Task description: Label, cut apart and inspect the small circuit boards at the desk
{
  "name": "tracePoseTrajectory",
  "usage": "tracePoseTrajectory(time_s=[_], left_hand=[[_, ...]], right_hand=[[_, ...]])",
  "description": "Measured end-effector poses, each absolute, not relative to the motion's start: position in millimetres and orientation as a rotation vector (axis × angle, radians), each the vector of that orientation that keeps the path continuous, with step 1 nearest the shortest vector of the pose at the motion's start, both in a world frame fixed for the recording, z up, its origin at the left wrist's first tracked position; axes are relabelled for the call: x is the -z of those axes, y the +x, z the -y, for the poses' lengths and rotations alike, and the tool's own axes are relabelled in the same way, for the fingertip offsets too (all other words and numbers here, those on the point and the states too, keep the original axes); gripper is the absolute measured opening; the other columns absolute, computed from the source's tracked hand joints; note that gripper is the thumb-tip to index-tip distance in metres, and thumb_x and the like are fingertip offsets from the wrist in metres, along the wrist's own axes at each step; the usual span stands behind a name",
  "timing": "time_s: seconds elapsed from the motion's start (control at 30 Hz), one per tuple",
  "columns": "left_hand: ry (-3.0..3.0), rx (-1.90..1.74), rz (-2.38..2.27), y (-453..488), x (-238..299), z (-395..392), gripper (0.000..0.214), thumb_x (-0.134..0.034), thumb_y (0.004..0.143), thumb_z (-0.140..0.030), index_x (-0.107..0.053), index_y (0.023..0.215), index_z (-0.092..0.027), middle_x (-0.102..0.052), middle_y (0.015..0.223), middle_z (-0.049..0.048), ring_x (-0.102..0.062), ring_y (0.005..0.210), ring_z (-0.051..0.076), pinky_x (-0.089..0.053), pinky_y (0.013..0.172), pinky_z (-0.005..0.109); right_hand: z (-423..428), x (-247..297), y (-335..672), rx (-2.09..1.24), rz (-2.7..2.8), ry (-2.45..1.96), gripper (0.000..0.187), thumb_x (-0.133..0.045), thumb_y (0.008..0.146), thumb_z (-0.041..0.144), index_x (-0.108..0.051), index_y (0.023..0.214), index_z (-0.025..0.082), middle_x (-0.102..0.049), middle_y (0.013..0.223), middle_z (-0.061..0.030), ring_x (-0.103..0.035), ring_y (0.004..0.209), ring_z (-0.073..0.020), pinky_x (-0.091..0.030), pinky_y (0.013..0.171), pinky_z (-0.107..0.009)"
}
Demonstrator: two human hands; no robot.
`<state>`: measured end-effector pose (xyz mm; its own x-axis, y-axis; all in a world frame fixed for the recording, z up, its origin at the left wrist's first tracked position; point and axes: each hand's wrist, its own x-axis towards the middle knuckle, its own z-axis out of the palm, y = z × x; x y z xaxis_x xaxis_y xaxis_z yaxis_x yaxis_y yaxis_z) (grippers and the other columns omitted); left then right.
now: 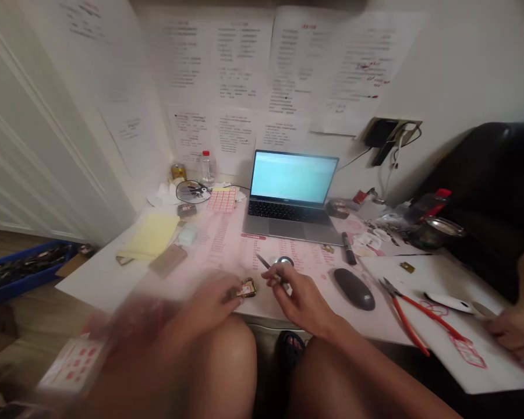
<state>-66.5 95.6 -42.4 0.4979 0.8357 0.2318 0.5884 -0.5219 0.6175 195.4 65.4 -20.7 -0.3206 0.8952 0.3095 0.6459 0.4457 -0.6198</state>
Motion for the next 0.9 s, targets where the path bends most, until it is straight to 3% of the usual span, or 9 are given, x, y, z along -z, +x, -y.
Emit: tracePoseTrajectory(time_s=[0.1, 0.17, 0.33, 0.53, 0.7, 0.83, 0.9], left_hand=[[2.268, -0.72, -1.143, -69, 46, -98, 0.018, -0.076, 0.086, -0.013, -0.074, 0.1, -0.024, -0.078, 0.11, 0.0041, -0.069, 0.108, 0.025, -0.052, 0.101, 0.041], [2.25, -0.712, -1.123, -70, 46, -100, 0.019, -0.077, 0.086, -0.013, -0.074, 0.1, -0.025, -0.078, 0.111, 0.0034, -0.07, 0.107, 0.025, -0.052, 0.1, 0.041], [2.216, -0.699, -1.104, -72, 44, -102, 0.014, -0.075, 0.088, -0.016, -0.073, 0.099, -0.025, -0.079, 0.109, 0.0034, -0.07, 0.106, 0.025, -0.052, 0.099, 0.041], [2.177, -0.707, -1.138, -74, 46, -99, 0.036, -0.075, 0.081, -0.013, -0.07, 0.114, -0.026, -0.075, 0.111, 0.0033, -0.068, 0.099, 0.024, -0.054, 0.093, 0.04], [2.145, -0.71, -1.151, -69, 44, -97, 0.029, -0.068, 0.083, -0.012, -0.067, 0.109, -0.025, -0.073, 0.103, 0.0022, -0.068, 0.092, 0.023, -0.053, 0.084, 0.037], [2.125, -0.776, -1.149, -65, 46, -95, 0.038, -0.07, 0.085, -0.011, -0.066, 0.119, -0.026, -0.073, 0.112, 0.0034, -0.069, 0.102, 0.024, -0.054, 0.09, 0.039], [2.091, -0.821, -1.219, -64, 50, -93, 0.04, -0.072, 0.085, -0.012, -0.065, 0.122, -0.026, -0.073, 0.117, 0.0048, -0.068, 0.107, 0.026, -0.054, 0.094, 0.041]], right_hand=[[-74, 29, 183, -0.688, 2.135, -1.21, 0.045, -0.062, 0.091, 0.016, -0.051, 0.135, 0.024, -0.072, 0.125, -0.008, -0.072, 0.112, -0.0231, -0.056, 0.094, -0.037], [-80, 33, 178, -0.705, 2.222, -1.211, 0.054, -0.067, 0.087, 0.014, -0.05, 0.137, 0.024, -0.072, 0.128, -0.009, -0.07, 0.116, -0.0245, -0.054, 0.099, -0.039], [-86, 41, 175, -0.66, 2.258, -1.256, 0.036, -0.062, 0.094, 0.016, -0.056, 0.129, 0.022, -0.071, 0.121, -0.011, -0.069, 0.106, -0.0253, -0.054, 0.092, -0.041], [-82, 42, 172, -0.603, 2.272, -1.232, 0.044, -0.063, 0.089, 0.013, -0.057, 0.131, 0.022, -0.071, 0.118, -0.0096, -0.068, 0.104, -0.0251, -0.054, 0.091, -0.039], [-83, 42, 166, -0.587, 2.275, -1.22, 0.042, -0.061, 0.088, 0.013, -0.059, 0.129, 0.021, -0.072, 0.118, -0.0098, -0.068, 0.108, -0.0267, -0.055, 0.092, -0.041], [-82, 39, 169, -0.53, 2.203, -1.199, 0.048, -0.064, 0.09, 0.018, -0.061, 0.137, 0.023, -0.075, 0.127, -0.0114, -0.072, 0.113, -0.0283, -0.058, 0.096, -0.044], [-77, 36, 172, -0.457, 2.007, -1.241, 0.032, -0.064, 0.096, 0.026, -0.067, 0.128, 0.026, -0.079, 0.12, -0.0086, -0.076, 0.102, -0.0254, -0.062, 0.087, -0.039]])
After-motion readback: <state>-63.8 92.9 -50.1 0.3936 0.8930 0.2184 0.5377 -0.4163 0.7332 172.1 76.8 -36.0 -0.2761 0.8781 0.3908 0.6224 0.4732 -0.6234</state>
